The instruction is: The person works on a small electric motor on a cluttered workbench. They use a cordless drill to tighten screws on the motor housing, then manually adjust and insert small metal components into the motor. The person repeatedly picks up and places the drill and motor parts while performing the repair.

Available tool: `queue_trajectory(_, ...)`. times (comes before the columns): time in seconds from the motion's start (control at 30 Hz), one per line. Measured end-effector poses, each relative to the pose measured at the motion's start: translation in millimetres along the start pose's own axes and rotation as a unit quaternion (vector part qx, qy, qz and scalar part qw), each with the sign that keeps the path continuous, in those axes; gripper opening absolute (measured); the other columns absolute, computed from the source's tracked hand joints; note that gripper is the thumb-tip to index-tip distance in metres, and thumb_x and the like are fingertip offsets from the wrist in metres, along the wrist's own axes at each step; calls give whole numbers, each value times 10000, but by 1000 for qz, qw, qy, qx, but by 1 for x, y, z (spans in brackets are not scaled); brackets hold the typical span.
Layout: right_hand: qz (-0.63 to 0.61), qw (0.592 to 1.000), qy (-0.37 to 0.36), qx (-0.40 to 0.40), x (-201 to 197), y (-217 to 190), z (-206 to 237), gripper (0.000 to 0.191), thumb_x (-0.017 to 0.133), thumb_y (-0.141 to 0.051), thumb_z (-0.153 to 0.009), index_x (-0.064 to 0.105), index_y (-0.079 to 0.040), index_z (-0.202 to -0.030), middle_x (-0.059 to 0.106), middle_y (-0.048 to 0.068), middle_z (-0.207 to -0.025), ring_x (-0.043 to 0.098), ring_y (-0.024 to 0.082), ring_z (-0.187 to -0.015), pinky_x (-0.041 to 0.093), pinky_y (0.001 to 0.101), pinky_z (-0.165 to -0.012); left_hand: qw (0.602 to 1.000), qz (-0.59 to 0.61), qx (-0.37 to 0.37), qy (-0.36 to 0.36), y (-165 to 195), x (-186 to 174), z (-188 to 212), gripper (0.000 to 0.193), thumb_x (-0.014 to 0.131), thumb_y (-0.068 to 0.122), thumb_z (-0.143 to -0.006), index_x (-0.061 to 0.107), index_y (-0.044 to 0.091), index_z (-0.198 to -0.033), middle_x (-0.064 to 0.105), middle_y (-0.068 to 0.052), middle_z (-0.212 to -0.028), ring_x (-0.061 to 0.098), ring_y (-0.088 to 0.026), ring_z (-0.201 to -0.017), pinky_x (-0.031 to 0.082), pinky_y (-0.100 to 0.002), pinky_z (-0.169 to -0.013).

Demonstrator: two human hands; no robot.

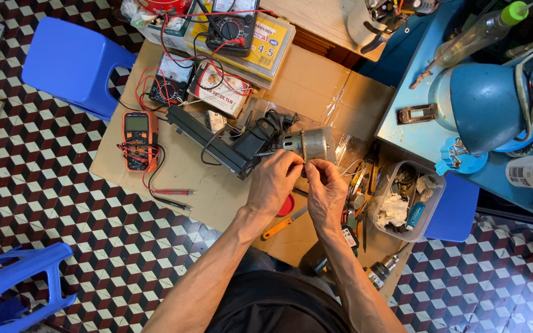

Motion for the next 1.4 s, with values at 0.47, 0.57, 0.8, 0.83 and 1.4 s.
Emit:
queue_trajectory(0.47, -18, 998, -48, 34, -5, -10, -5, 236, 670, -202, -995, 717, 12, -1083, 755, 52, -940, 705, 109, -863, 576, 242, -796, 997, 49, 59, -28, -10, -8, -7, 132, 731, 141, -926, 713, 53, -1022, 715, -93, -964, 729, -269, -821, 587, -363, -699)
queue_trajectory(0.57, -9, 997, -59, 49, -9, -9, -10, 232, 698, -185, -991, 728, 28, -1079, 746, 66, -922, 680, 117, -839, 548, 247, -769, 995, 40, 71, -64, -16, -10, -13, 131, 749, 153, -909, 725, 47, -981, 723, -101, -950, 721, -286, -800, 571, -375, -678)
queue_trajectory(0.8, 82, 988, -127, 19, -20, -20, -15, 264, 651, -203, -1008, 743, 23, -1110, 756, 58, -898, 692, 107, -827, 560, 263, -776, 983, 45, 103, -145, -27, -12, -34, 151, 779, 183, -862, 735, 53, -923, 726, -103, -875, 722, -280, -761, 559, -380, -656)
queue_trajectory(0.83, 84, 986, -141, 21, -22, -21, -17, 268, 640, -203, -1011, 743, 22, -1114, 758, 59, -898, 697, 110, -824, 560, 267, -771, 981, 34, 123, -147, -28, -12, -35, 151, 785, 185, -859, 736, 53, -913, 729, -105, -873, 718, -286, -768, 555, -386, -660)
queue_trajectory(1.4, -42, 999, -16, 24, -104, -33, -4, 324, 623, -186, -1031, 654, 28, -1273, 743, 123, -1038, 729, 160, -839, 563, 244, -721, 976, 29, 29, -212, -10, -27, -40, 181, 721, 235, -886, 760, 72, -952, 727, -91, -820, 711, -209, -681, 542, -346, -629)
Point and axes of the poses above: each hand's wrist, its own z-axis away from the middle knuckle, its own x-axis out of the palm, y = z × x, the point moved 3 cm from there along -z, towards the middle knuckle
